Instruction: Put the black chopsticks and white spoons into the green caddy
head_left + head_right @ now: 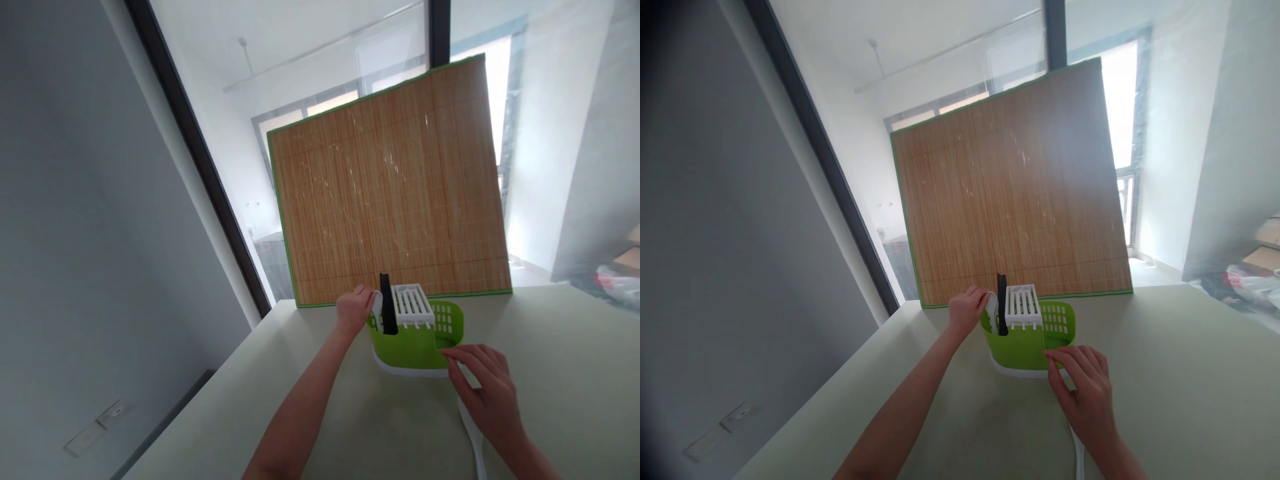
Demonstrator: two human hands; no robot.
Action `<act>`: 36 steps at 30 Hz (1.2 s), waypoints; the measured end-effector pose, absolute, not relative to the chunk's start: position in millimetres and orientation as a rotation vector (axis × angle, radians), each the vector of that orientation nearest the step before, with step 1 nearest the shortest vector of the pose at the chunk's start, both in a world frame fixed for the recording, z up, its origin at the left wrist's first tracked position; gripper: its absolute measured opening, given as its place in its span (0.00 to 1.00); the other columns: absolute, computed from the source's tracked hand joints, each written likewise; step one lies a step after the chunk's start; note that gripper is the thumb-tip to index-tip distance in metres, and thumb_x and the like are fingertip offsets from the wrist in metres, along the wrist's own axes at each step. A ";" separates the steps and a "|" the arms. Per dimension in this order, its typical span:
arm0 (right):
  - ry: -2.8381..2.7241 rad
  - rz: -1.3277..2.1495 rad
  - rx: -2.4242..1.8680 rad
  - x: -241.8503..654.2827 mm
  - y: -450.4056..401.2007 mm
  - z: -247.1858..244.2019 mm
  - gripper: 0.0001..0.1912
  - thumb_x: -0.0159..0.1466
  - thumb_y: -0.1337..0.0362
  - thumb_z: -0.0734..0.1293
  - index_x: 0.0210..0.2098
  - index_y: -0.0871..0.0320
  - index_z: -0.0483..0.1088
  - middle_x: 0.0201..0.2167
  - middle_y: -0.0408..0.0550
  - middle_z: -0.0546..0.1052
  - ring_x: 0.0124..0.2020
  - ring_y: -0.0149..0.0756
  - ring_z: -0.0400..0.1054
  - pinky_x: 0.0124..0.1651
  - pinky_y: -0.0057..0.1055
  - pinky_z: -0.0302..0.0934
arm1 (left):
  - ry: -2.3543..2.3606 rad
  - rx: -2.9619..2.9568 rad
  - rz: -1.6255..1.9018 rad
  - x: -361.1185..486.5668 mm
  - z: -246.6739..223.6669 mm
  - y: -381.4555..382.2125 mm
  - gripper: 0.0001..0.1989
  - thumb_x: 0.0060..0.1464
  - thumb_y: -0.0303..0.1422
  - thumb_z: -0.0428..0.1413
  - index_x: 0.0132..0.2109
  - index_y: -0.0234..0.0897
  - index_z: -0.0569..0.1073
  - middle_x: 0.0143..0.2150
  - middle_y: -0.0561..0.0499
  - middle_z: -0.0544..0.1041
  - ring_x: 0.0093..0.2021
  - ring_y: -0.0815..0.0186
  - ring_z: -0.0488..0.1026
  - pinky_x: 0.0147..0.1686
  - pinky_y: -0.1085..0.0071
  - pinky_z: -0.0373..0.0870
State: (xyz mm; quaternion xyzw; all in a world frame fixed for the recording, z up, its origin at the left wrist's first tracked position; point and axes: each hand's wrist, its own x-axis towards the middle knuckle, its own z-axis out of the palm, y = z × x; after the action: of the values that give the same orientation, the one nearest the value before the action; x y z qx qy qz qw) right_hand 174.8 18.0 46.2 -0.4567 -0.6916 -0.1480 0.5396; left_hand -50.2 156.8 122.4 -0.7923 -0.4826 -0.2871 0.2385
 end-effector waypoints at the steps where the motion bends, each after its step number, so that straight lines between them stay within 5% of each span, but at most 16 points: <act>1: -1.645 -0.353 -1.089 174.8 18.3 46.2 0.07 0.60 0.66 0.64 0.38 0.53 0.71 0.33 0.45 0.75 0.37 0.38 0.67 0.44 0.38 0.56 | -1.341 -2.179 -0.778 -50.8 120.5 158.4 0.19 0.64 0.41 0.41 0.40 0.41 0.74 0.35 0.51 0.76 0.30 0.69 0.70 0.26 0.74 0.56; 28: -1.674 -0.381 -1.155 178.9 25.6 37.3 0.06 0.62 0.64 0.63 0.37 0.53 0.70 0.32 0.44 0.75 0.37 0.37 0.67 0.43 0.37 0.55 | -1.460 -2.266 -0.558 -45.8 119.3 163.8 0.14 0.62 0.37 0.45 0.37 0.37 0.73 0.35 0.49 0.76 0.34 0.66 0.73 0.28 0.74 0.60; 36: -1.695 -0.090 -1.487 215.6 37.6 27.1 0.13 0.62 0.54 0.59 0.36 0.52 0.71 0.31 0.43 0.76 0.32 0.37 0.68 0.39 0.36 0.57 | -1.354 -2.141 -1.055 -55.6 104.1 140.8 0.13 0.61 0.39 0.47 0.47 0.43 0.73 0.37 0.51 0.77 0.32 0.68 0.72 0.29 0.74 0.61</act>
State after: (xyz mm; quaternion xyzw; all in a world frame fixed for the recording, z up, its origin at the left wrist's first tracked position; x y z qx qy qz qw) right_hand 215.6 37.6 27.1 -0.5955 -0.6788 -0.0360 0.4280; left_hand -55.6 140.8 104.1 -0.7648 -0.4837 -0.3770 0.1974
